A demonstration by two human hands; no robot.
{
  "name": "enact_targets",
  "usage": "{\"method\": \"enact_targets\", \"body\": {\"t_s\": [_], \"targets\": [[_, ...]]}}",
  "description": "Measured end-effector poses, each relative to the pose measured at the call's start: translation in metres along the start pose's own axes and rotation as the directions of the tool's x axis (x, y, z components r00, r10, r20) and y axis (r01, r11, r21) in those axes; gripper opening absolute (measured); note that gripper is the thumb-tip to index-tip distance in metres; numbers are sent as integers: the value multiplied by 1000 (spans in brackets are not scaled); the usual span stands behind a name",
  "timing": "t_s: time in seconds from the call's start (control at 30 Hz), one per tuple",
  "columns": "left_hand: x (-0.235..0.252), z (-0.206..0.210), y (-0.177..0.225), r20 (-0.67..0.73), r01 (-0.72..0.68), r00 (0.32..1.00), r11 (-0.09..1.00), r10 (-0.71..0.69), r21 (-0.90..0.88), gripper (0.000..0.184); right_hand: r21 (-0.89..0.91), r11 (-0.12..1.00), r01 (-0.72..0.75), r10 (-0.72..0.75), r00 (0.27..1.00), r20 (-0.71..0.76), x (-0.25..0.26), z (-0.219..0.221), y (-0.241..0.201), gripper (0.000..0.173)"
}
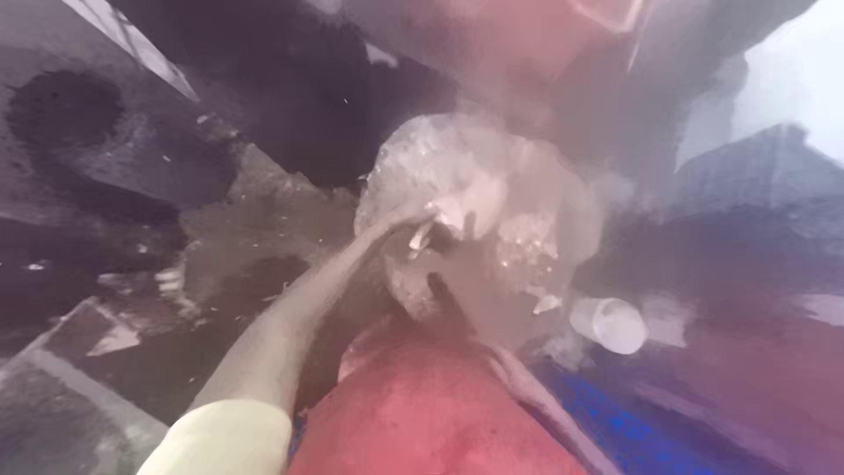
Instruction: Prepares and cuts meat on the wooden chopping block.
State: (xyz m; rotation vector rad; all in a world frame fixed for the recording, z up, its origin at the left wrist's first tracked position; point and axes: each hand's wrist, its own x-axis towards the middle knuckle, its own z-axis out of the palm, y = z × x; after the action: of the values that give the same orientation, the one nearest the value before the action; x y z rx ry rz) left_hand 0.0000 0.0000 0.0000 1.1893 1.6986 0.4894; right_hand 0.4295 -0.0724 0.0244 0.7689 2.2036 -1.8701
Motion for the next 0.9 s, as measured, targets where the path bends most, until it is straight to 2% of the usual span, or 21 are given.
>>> {"method": "enact_targets", "body": {"t_s": [0.03,0.07,0.1,0.13,0.2,0.27,0.33,0.4,0.47,0.5,0.53,0.6,0.63,0.67,0.73,0.8,0.9], "targets": [[1,21,-31,-136,-235,960,969,243,76,37,39,999,-18,22,995,-93,-7,5,7,41],[15,45,-64,-317,-480,797,858,514,184,37,64,997,-32,43,983,-180,-11,9,13,41],[5,45,-48,-250,-380,883,918,397,117,37,78,996,-39,58,963,-262,-12,12,13,41],[-8,45,-25,-217,-247,940,964,264,101,35,82,996,-38,64,938,-341,-10,15,8,41],[-49,48,20,-228,-120,961,978,158,171,34,70,998,7,29,859,-510,-1,23,-14,40],[-82,40,58,-179,-72,978,980,106,185,37,1,986,167,-129,767,-628,16,15,-37,40],[-77,51,49,-194,-84,975,986,111,144,38,-47,941,334,-275,679,-680,28,-3,-64,39],[-60,60,32,-184,-48,980,988,75,145,39,-6,944,330,-222,620,-752,32,-12,-93,35],[-50,58,27,-174,-9,984,989,34,147,38,29,983,183,-93,624,-775,38,-18,-106,32],[-49,57,26,-165,16,986,988,9,152,37,-27,997,67,-64,639,-767,45,-19,-102,32],[-49,56,27,-158,28,987,989,-5,144,36,-135,991,7,-105,673,-733,57,-23,-82,31],[-49,57,24,-143,15,990,995,-1,98,39,-254,967,1,-137,845,-517,87,-43,-36,37],[-49,58,21,-139,12,990,997,0,80,41,-267,963,36,-148,898,-414,97,-52,-22,42],[-50,56,18,-131,13,991,996,0,93,42,-253,965,62,-157,913,-375,102,-54,-18,45],[-55,51,15,-142,29,990,993,-13,112,43,-203,971,127,-198,902,-385,103,-56,-30,47],[-71,54,12,-134,38,990,999,-32,39,45,-163,971,177,-231,870,-435,97,-48,-46,46],[-77,59,4,-155,8,988,1000,-10,-15,45,-105,977,184,-212,846,-489,99,-45,-61,47]]}}
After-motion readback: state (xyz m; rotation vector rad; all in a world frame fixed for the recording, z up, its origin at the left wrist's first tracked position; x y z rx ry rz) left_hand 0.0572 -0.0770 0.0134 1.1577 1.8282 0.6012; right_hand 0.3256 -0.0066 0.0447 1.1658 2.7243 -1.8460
